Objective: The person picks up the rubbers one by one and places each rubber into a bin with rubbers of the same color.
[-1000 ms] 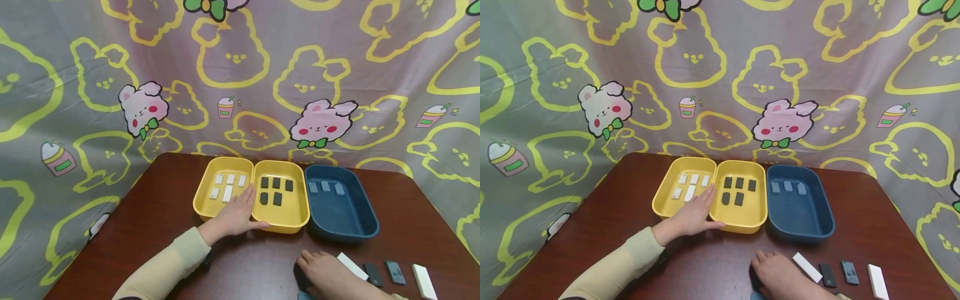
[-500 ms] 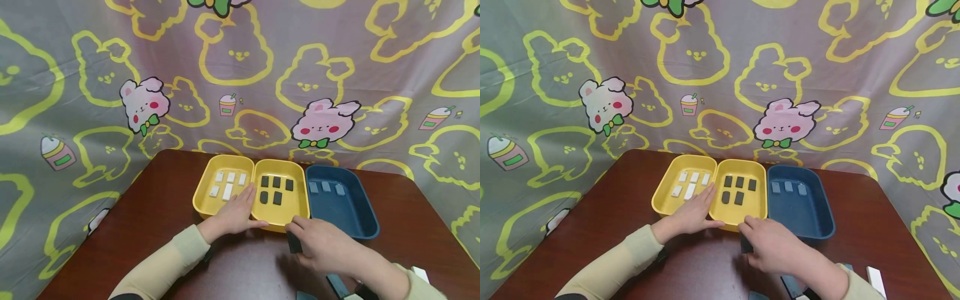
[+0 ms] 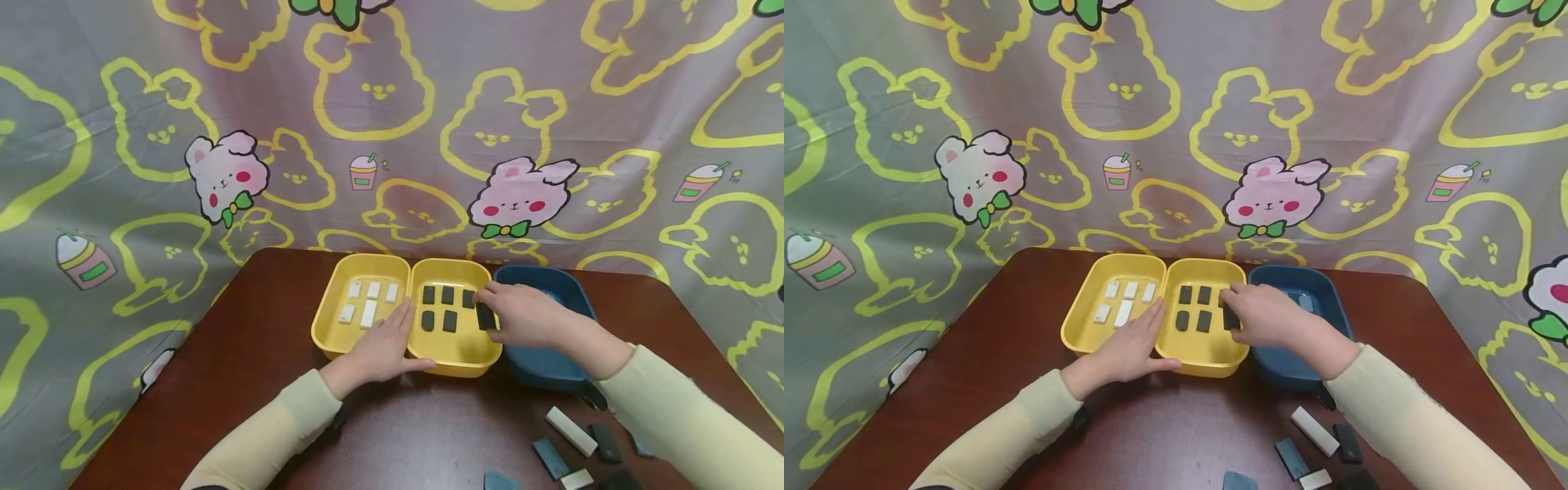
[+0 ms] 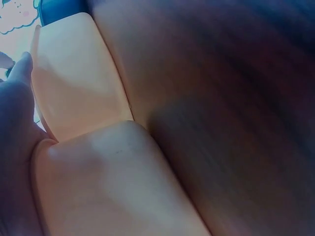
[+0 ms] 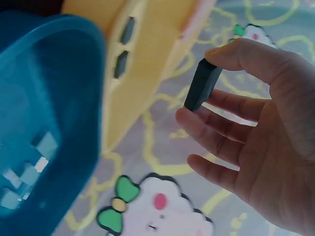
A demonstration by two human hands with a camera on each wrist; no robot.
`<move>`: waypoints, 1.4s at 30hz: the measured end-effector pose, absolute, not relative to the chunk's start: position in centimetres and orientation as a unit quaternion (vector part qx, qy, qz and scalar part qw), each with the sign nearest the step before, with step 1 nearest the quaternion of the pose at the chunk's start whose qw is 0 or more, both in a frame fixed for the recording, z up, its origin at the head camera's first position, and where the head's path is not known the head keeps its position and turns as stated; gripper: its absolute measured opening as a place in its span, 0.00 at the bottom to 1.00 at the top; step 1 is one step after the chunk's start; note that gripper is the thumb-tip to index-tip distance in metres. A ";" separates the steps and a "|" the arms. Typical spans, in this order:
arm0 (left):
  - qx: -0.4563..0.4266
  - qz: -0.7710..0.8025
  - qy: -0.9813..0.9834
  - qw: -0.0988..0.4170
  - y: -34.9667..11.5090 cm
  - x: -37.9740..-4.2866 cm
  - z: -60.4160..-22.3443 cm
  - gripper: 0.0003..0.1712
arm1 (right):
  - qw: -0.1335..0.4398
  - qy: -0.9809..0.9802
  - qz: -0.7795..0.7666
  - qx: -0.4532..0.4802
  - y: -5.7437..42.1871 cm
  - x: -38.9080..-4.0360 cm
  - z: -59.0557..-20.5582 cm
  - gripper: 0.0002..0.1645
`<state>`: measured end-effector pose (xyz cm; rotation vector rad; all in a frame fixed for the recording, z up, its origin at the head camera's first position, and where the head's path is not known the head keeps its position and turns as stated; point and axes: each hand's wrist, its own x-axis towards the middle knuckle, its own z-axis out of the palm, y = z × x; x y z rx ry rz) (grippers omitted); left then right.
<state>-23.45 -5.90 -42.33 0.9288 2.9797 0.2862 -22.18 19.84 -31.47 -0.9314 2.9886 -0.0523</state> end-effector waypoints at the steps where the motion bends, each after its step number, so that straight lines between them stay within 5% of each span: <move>1: 0.295 0.092 0.951 0.004 -5.9 -23.5 -42.3 0.66 | 0.010 0.955 -0.014 -0.297 19.7 -22.6 -31.7 0.30; 17: 0.290 0.094 0.952 0.012 -5.9 -23.4 -42.1 0.65 | 0.065 0.943 0.106 -0.309 18.7 -28.3 -37.6 0.30; 28: 0.290 0.093 0.952 0.016 -5.7 -23.3 -42.1 0.65 | 0.043 0.936 0.157 -0.313 18.1 -28.9 -39.4 0.23; 42: 0.291 0.093 0.952 0.018 -5.7 -23.4 -42.1 0.65 | 0.071 0.946 0.157 -0.276 17.6 -29.0 -40.2 0.28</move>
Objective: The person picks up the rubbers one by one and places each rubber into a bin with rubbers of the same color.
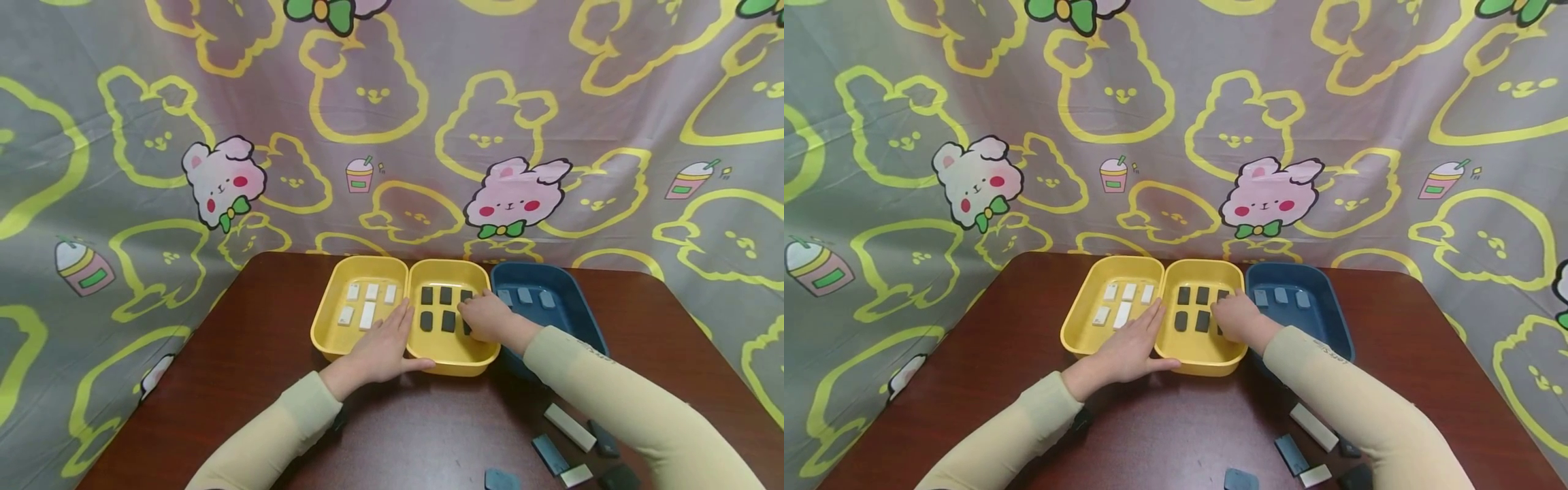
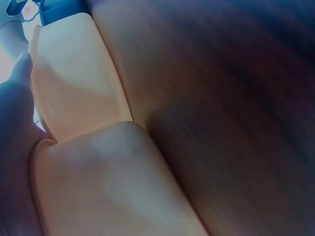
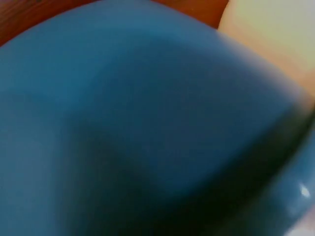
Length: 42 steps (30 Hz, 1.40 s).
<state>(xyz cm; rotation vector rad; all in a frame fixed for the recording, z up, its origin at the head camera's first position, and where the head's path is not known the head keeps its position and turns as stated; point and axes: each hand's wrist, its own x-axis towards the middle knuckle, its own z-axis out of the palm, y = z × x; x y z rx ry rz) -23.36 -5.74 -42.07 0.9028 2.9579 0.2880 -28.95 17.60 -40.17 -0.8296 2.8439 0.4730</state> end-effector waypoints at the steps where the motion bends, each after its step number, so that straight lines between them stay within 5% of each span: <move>1: 0.290 0.092 0.952 0.019 -5.7 -23.4 -42.1 0.65 | 0.072 0.947 0.153 -0.274 17.6 -28.9 -40.0 0.28; 9: 0.288 0.095 0.953 0.019 -5.8 -23.3 -42.1 0.65 | 0.043 0.957 0.092 -0.273 18.3 -27.5 -37.4 0.26; 21: 0.291 0.098 0.952 0.016 -5.8 -23.2 -42.1 0.66 | -0.092 0.948 0.007 -0.304 22.7 -22.3 -32.5 0.24; 30: 0.293 0.098 0.951 0.015 -5.9 -23.2 -42.1 0.65 | -0.159 0.929 -0.018 -0.333 26.5 -17.5 -32.3 0.20; 37: 0.293 0.098 0.951 0.011 -5.9 -23.3 -42.2 0.65 | -0.141 0.926 -0.057 -0.345 28.4 -13.6 -34.3 0.22; 42: 0.293 0.097 0.951 0.011 -5.9 -23.3 -42.2 0.65 | -0.079 0.934 -0.081 -0.338 28.7 -11.8 -36.2 0.21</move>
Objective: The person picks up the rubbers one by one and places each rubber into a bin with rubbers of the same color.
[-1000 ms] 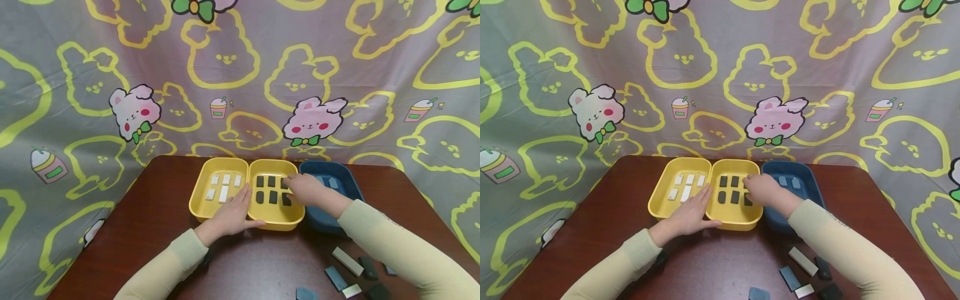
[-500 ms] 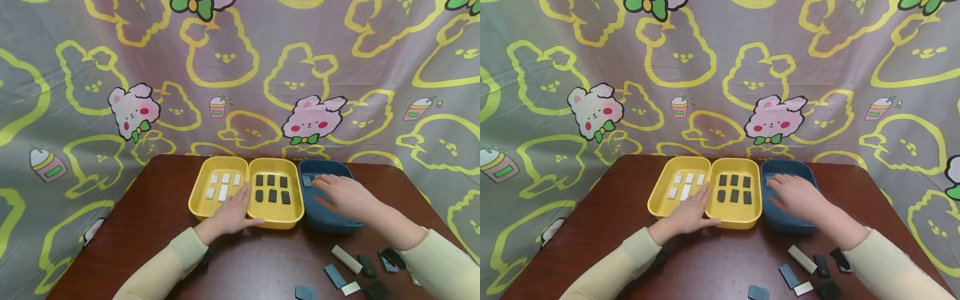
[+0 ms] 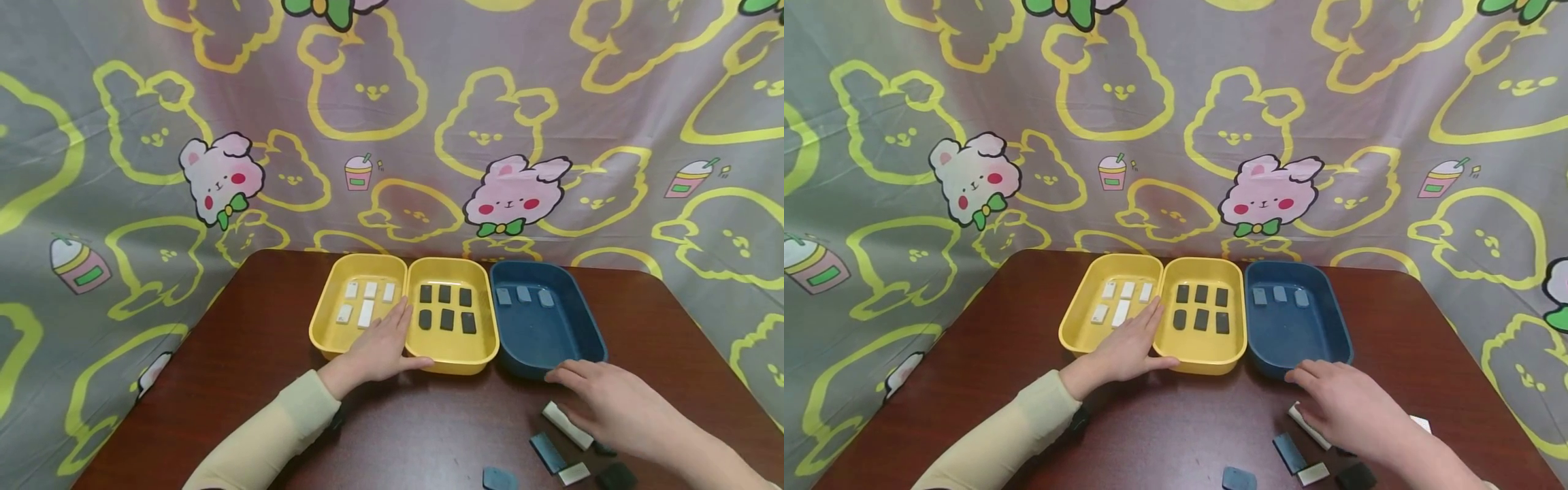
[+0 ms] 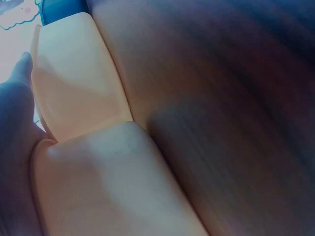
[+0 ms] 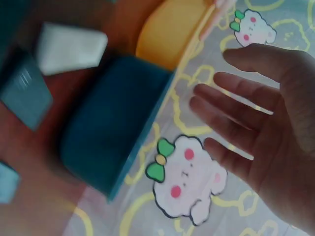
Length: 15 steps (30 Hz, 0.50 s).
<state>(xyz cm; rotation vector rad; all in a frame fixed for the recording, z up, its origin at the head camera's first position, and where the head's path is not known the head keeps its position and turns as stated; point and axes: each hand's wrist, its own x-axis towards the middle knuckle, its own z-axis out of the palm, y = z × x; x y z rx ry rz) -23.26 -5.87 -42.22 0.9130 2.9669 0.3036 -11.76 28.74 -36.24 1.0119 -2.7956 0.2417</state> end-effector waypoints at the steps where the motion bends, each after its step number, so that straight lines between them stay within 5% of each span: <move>1: 0.292 0.096 0.951 0.012 -5.9 -23.2 -42.2 0.65 | 0.056 -0.938 0.082 0.333 28.7 -11.5 -36.7 0.21; 8: 0.289 0.095 0.952 0.014 -5.8 -23.2 -42.1 0.65 | -0.146 -0.944 0.111 0.276 28.1 -11.1 -40.0 0.27; 15: 0.290 0.099 0.952 0.020 -5.8 -23.3 -42.2 0.66 | -0.202 -0.945 0.120 0.229 27.4 -11.1 -41.7 0.32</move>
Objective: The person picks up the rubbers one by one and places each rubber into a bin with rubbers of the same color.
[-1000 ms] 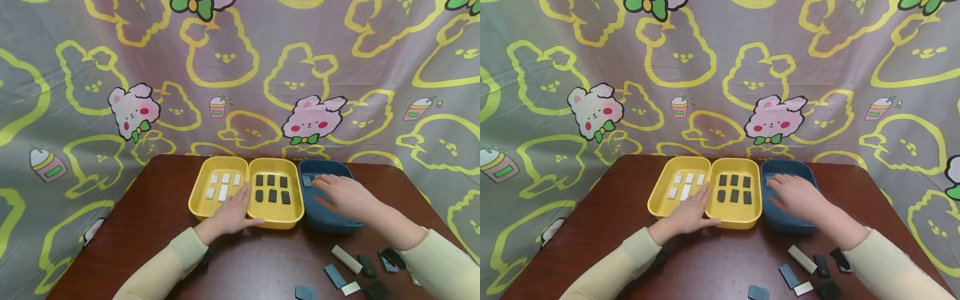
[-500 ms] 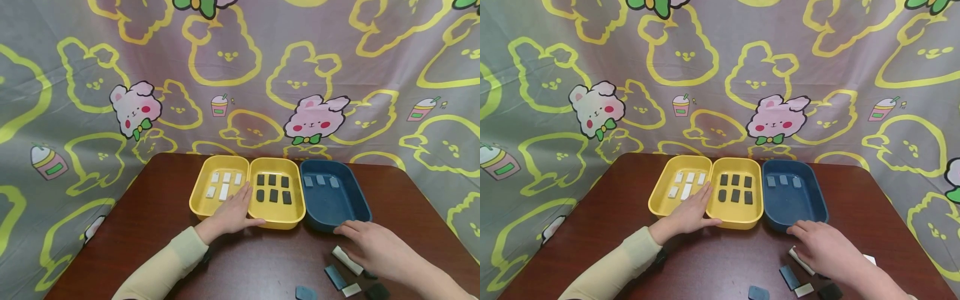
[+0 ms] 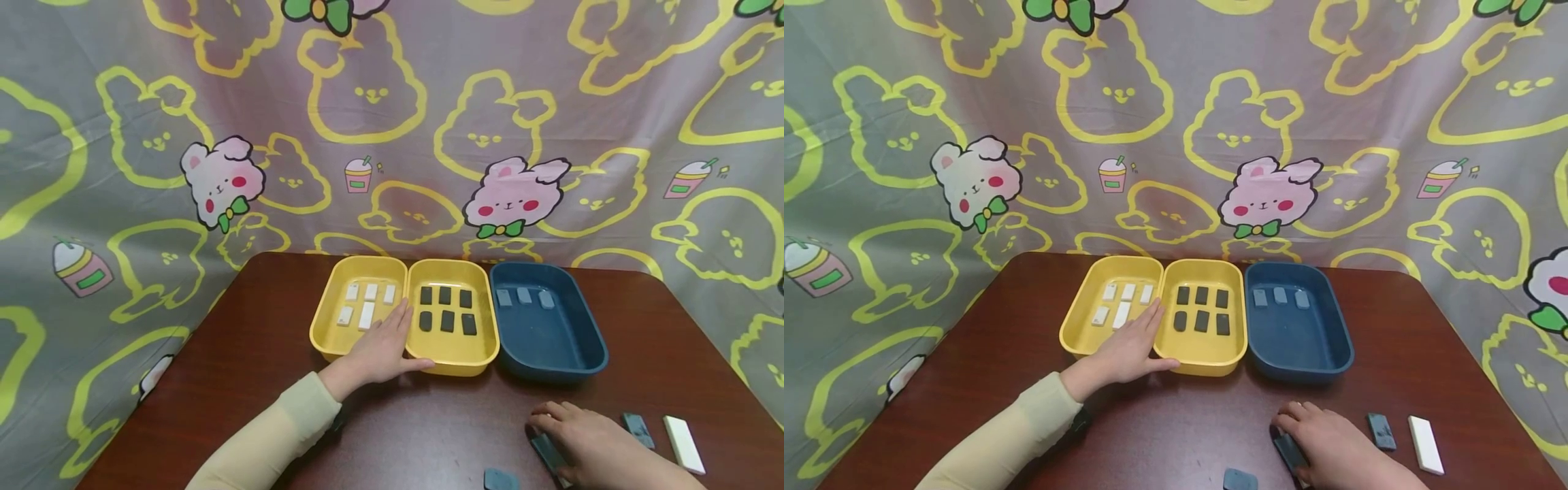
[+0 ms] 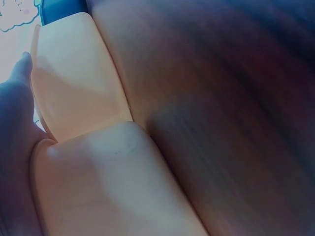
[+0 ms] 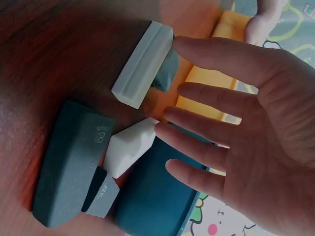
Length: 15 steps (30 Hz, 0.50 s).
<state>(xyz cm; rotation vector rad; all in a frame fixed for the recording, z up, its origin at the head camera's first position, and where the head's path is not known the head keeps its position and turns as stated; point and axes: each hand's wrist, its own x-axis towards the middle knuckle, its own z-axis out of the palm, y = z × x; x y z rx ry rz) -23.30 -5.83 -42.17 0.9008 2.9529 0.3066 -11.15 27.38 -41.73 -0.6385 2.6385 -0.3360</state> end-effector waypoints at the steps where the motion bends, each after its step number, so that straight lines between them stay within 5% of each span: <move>1: 0.291 0.098 0.952 0.019 -5.8 -23.3 -42.2 0.66 | 0.200 0.945 -0.119 -0.228 27.3 -11.2 -41.8 0.32; 15: 0.288 0.091 0.953 0.018 -5.8 -23.3 -42.2 0.65 | 0.246 0.940 -0.151 -0.181 26.6 -11.7 -41.9 0.21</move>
